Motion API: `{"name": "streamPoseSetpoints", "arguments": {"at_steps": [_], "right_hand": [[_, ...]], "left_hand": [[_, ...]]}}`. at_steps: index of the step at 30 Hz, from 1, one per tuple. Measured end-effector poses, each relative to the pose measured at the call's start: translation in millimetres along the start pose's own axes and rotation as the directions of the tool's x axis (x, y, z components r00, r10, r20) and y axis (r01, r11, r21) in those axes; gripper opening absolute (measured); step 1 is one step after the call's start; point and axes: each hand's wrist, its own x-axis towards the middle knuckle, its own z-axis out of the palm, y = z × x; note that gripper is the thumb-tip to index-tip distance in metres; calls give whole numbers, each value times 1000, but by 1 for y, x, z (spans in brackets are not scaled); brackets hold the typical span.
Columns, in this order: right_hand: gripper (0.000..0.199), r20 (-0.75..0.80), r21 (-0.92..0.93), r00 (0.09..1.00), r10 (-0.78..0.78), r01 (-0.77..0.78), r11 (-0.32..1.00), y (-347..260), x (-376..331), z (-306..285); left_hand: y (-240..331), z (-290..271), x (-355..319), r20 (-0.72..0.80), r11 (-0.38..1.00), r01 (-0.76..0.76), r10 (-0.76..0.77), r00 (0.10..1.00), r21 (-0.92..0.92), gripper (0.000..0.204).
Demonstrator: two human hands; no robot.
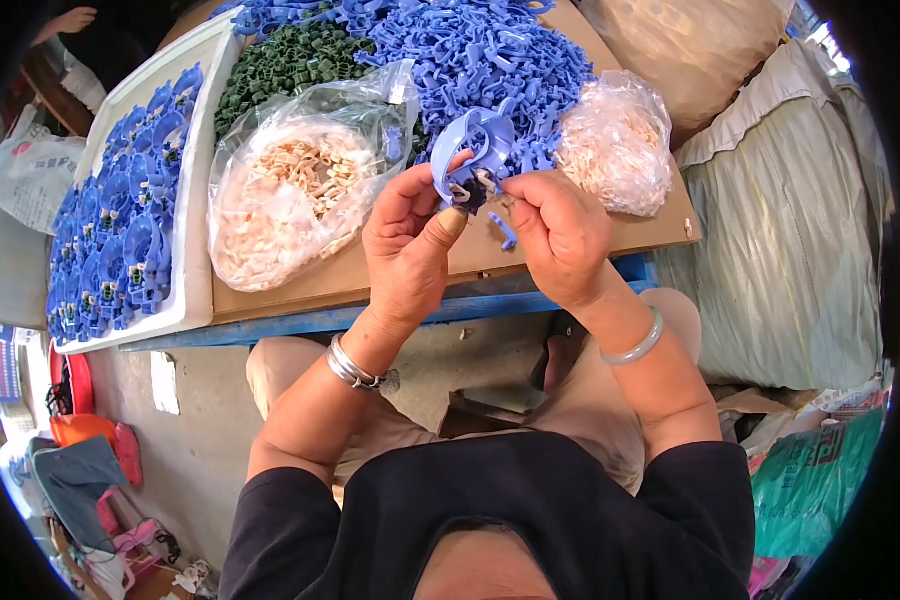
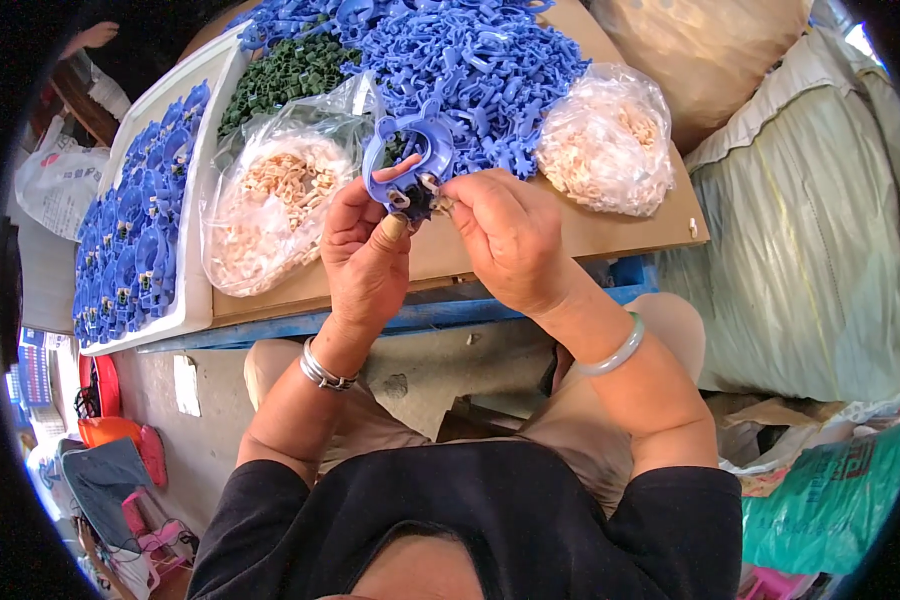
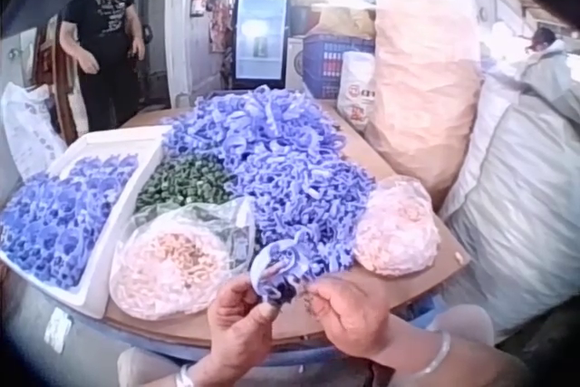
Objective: The person is manually assembling small plastic toy or electronic components by fitting parts together.
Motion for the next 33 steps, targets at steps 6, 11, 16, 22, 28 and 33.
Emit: {"name": "streamPoseSetpoints", "arguments": {"at_steps": [6, 11, 16, 22, 28, 33], "right_hand": [[9, 15, -34, 1000, -8, 9, 999, -4, 1, 0], [10, 6, -18, 998, 55, -55, 998, -7, 1, 1], [4, -51, 107, 974, 220, -214, 971, -10, -6, 6], [4, 264, 708, 637, 724, -638, 304, -23, -5, 6], [5, -86, 19, 988, 131, -129, 991, -7, -11, 16], [5, -30, 158, 944, 330, -321, 934, -13, -8, 17]], "left_hand": [[-2, -1, -2, 2, 1000, 4, -4, 1000, 28, 37], [-2, 0, -4, 51, 995, -23, 18, 999, 98, 39], [1, 2, -7, 104, 978, -87, 68, 992, 191, 37], [3, 2, -6, 209, 864, -236, 156, 965, 445, 36], [6, 5, -8, 106, 898, -85, 42, 993, 432, 36], [4, 4, -6, 28, 982, -7, 2, 1000, 188, 34]]}}
